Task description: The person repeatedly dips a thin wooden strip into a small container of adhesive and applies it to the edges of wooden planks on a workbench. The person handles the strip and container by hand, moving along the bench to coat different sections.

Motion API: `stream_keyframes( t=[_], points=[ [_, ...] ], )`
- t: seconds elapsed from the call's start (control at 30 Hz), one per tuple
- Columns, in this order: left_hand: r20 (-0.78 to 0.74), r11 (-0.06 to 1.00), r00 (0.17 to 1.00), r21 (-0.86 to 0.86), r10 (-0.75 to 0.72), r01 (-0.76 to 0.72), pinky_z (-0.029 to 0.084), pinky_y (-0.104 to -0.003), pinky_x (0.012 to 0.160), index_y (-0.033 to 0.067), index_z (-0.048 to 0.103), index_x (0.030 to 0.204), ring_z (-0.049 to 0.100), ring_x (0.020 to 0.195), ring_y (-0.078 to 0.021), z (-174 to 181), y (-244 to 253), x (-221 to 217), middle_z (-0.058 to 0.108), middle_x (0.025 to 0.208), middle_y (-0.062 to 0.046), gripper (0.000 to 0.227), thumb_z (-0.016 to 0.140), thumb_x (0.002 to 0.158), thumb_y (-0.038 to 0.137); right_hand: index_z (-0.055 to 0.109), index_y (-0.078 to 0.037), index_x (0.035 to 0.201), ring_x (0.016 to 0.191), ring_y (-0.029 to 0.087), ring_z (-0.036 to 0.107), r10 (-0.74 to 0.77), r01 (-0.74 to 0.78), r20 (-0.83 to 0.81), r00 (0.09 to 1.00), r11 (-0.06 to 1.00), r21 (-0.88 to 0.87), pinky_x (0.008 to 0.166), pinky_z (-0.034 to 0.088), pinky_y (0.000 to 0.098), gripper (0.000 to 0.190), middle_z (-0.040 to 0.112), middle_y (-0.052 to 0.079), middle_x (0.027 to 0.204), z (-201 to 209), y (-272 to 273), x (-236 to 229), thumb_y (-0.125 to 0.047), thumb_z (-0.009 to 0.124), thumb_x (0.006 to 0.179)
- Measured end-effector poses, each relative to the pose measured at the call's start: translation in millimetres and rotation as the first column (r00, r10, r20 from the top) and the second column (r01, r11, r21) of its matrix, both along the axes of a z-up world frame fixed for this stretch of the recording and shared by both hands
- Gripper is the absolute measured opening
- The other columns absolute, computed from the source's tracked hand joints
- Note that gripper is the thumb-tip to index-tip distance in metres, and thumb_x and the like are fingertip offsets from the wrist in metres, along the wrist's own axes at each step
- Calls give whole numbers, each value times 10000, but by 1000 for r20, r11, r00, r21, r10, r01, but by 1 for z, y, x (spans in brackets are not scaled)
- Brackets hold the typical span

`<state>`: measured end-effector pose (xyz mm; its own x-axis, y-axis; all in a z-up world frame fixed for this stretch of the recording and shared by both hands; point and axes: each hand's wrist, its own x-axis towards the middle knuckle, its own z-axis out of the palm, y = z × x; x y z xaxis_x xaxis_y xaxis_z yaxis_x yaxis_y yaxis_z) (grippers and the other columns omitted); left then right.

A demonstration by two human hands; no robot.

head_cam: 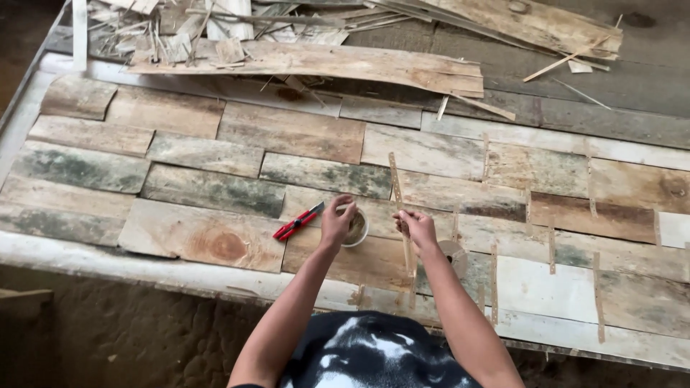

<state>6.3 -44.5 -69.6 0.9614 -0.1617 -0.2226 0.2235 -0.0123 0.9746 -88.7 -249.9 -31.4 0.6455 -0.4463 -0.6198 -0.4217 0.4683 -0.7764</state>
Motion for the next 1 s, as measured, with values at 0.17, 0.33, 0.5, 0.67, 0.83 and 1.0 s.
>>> stream_keyframes(
  t=[0.17,0.33,0.5,0.67,0.83,1.0],
  points=[
    [-63,999,998,39,-19,21,640,-315,754,94,738,1131,754,822,-230,11,20,-9,757,1005,-123,200,727,935,134,614,37,1213,806,177,762,-73,74,-9,997,986,148,737,659,318,267,758,167,1067,-73,-22,36,-99,665,989],
    [-112,995,993,97,28,-17,647,-323,738,91,747,1086,779,814,-235,5,45,-10,767,1024,-138,155,716,941,135,592,-43,1162,856,189,779,-63,64,-11,998,977,202,743,665,308,192,764,140,1089,-120,-28,63,-126,651,1000],
    [-134,992,988,116,72,-56,632,-326,751,79,748,1075,765,829,-228,-5,57,-9,747,1014,-137,145,661,959,79,605,-13,1210,880,164,771,-64,75,-48,997,953,293,735,672,283,217,755,118,1133,-150,-27,80,-131,603,1028],
    [-145,991,986,110,89,-73,618,-301,725,65,757,1043,745,792,-208,5,57,-7,745,989,-135,157,645,937,34,627,38,1156,845,245,789,-172,190,-86,981,934,303,724,686,337,249,755,200,1086,-140,-17,78,-86,692,950],
    [-149,995,987,88,62,-50,619,-279,699,73,756,1015,750,760,-200,3,53,-5,743,951,-119,155,641,924,20,628,76,1117,816,266,793,-214,242,-122,969,923,298,742,688,341,243,758,222,1042,-136,-13,71,2,671,890],
    [-142,997,988,62,55,-47,628,-305,695,66,755,998,757,742,-220,19,53,-11,742,924,-135,150,638,922,12,607,81,1175,804,234,787,-201,240,-141,969,897,372,731,690,348,252,761,180,1039,-138,-13,64,-53,610,962]
  ],
)
